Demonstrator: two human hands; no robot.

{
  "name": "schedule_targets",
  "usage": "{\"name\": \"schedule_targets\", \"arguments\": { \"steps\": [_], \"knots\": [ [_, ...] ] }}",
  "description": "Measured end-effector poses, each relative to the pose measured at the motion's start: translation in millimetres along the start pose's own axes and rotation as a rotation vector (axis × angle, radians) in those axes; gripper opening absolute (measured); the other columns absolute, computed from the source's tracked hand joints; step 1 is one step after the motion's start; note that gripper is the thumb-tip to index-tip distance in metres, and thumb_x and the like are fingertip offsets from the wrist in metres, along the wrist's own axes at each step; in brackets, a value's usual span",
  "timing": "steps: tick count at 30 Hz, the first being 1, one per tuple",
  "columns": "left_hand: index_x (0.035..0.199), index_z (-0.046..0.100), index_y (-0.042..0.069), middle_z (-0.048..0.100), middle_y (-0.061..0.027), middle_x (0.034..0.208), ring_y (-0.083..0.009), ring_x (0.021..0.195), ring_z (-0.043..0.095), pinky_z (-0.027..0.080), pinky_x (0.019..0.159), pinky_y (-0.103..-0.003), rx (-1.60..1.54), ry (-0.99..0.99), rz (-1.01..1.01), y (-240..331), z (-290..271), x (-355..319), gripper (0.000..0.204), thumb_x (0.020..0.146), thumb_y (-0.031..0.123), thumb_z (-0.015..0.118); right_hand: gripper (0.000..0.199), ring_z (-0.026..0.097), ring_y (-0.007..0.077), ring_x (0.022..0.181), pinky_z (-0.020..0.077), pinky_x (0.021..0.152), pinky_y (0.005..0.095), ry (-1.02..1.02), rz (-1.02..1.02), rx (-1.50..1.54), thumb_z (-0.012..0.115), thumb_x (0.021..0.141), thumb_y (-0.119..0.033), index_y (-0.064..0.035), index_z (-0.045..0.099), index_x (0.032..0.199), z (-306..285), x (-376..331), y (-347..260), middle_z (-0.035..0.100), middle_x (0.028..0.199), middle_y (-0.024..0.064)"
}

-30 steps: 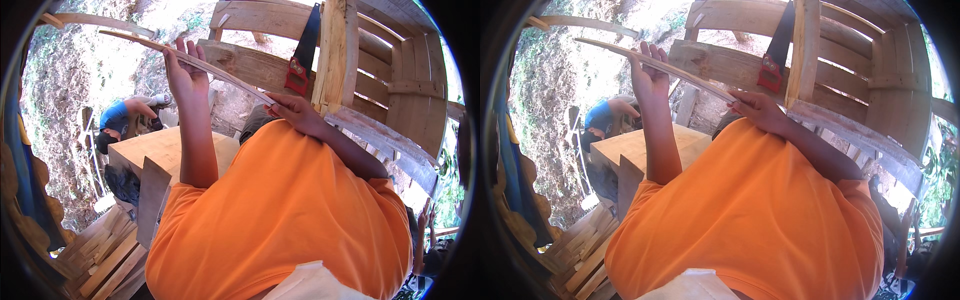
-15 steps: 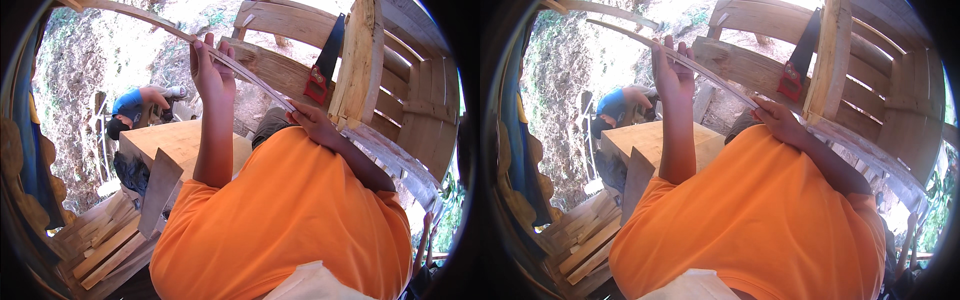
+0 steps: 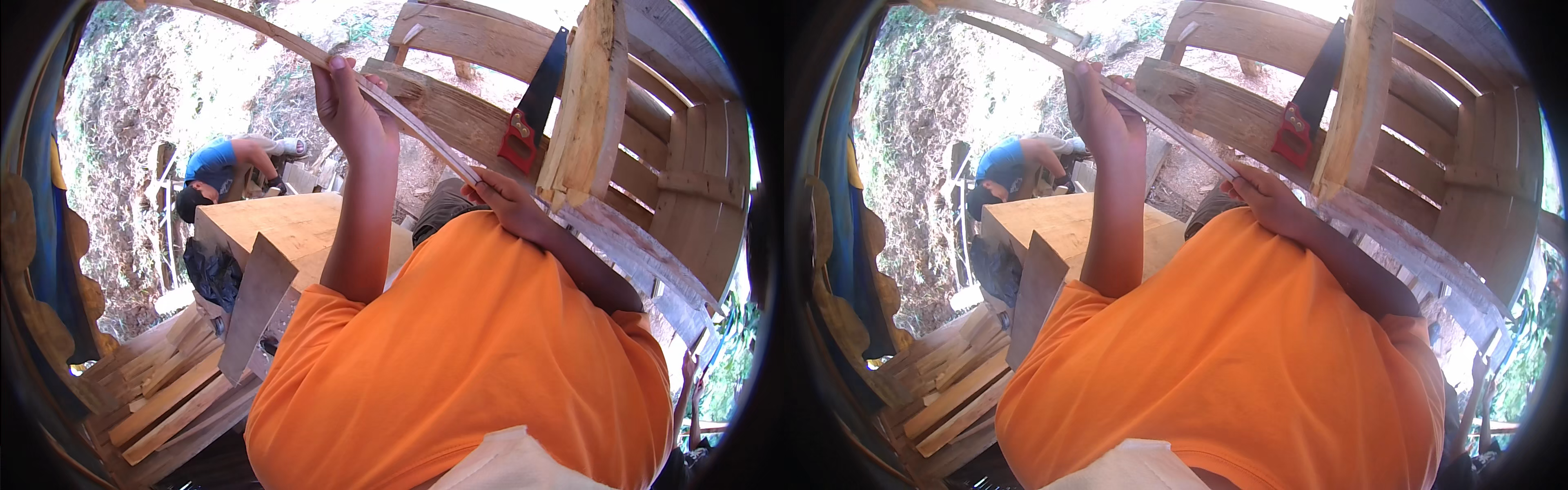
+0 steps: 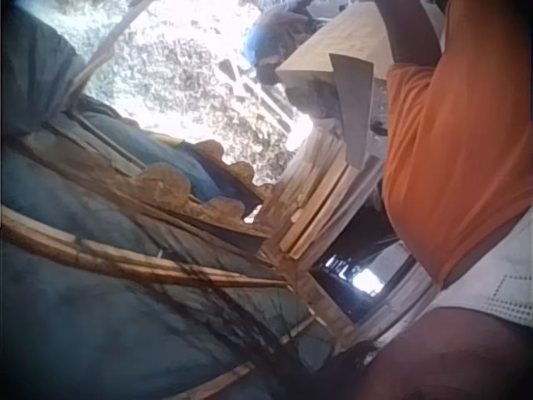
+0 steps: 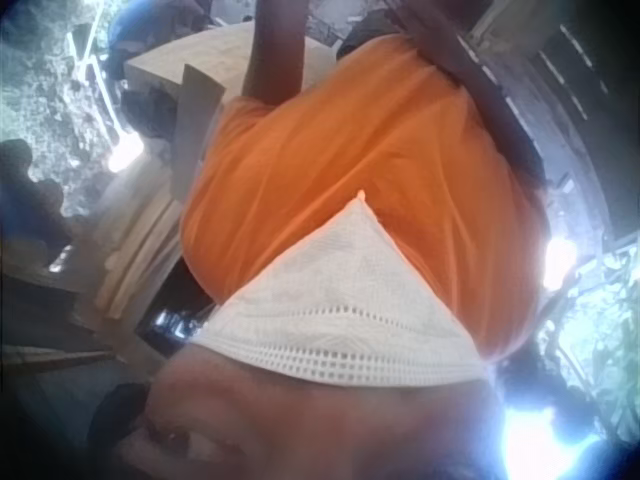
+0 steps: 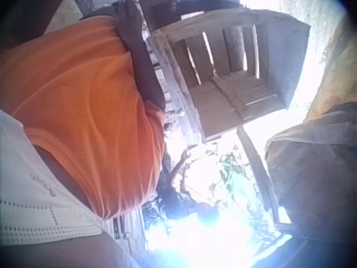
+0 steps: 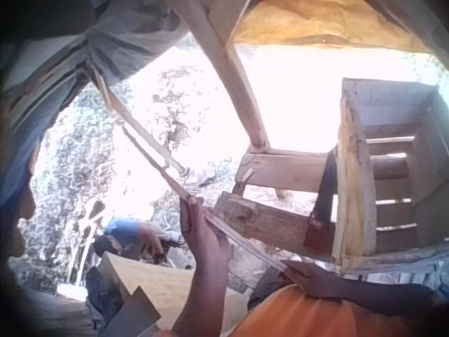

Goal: The person uses a hand saw to cut a thin wooden strip that is clamped to a larger wooden beam. They hold the strip steady with one hand while sawing with the other, then inspect the cut piece.

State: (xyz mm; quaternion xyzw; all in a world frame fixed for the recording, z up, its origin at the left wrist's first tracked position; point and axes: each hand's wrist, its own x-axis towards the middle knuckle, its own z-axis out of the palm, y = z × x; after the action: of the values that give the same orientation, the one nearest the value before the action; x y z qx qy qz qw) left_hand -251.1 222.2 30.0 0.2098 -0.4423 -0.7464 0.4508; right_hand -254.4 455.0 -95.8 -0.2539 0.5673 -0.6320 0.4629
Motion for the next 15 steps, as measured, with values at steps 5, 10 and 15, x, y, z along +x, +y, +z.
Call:
{"name": "schedule_targets", "arguments": {
  "steps": [5,10,15],
  "knots": [
    [0.121,0.066,0.012,0.06,-0.0002,0.106,-0.0111,0.08,0.057,0.052,0.071,-0.029,0.005,0.017,-0.057,-5,5,-6,0.03,0.098,0.03,0.074,0.027,0.06,0.0118,0.08,0.0477,0.074,0.0318,0.029,0.128,-0.255,0.056,0.107,-0.024,0.001,0.064,0.113,3,-12,-25,0.066,0.088,0.0043],
    [0.131,0.056,0.01,0.06,-0.0054,0.117,-0.0176,0.088,0.062,0.055,0.081,-0.035,0.011,0.011,-0.17,-10,4,-2,0.049,0.097,0.043,0.072,0.031,0.061,0.0177,0.073,0.0486,0.071,0.0365,0.186,-0.043,-0.274,0.058,0.105,-0.027,0.0024,0.064,0.096,6,-16,-16,0.066,0.08,0.011],
    [0.151,0.03,0.009,0.056,-0.0148,0.134,-0.026,0.097,0.068,0.057,0.094,-0.044,0.001,-0.252,-0.346,-26,-14,-8,0.072,0.103,0.056,0.055,0.032,0.064,0.0211,0.074,0.0504,0.074,0.0375,0.221,-0.082,-0.23,0.056,0.107,-0.027,0.0032,0.063,0.098,6,-16,-8,0.067,0.083,0.0129]
  ]
}}
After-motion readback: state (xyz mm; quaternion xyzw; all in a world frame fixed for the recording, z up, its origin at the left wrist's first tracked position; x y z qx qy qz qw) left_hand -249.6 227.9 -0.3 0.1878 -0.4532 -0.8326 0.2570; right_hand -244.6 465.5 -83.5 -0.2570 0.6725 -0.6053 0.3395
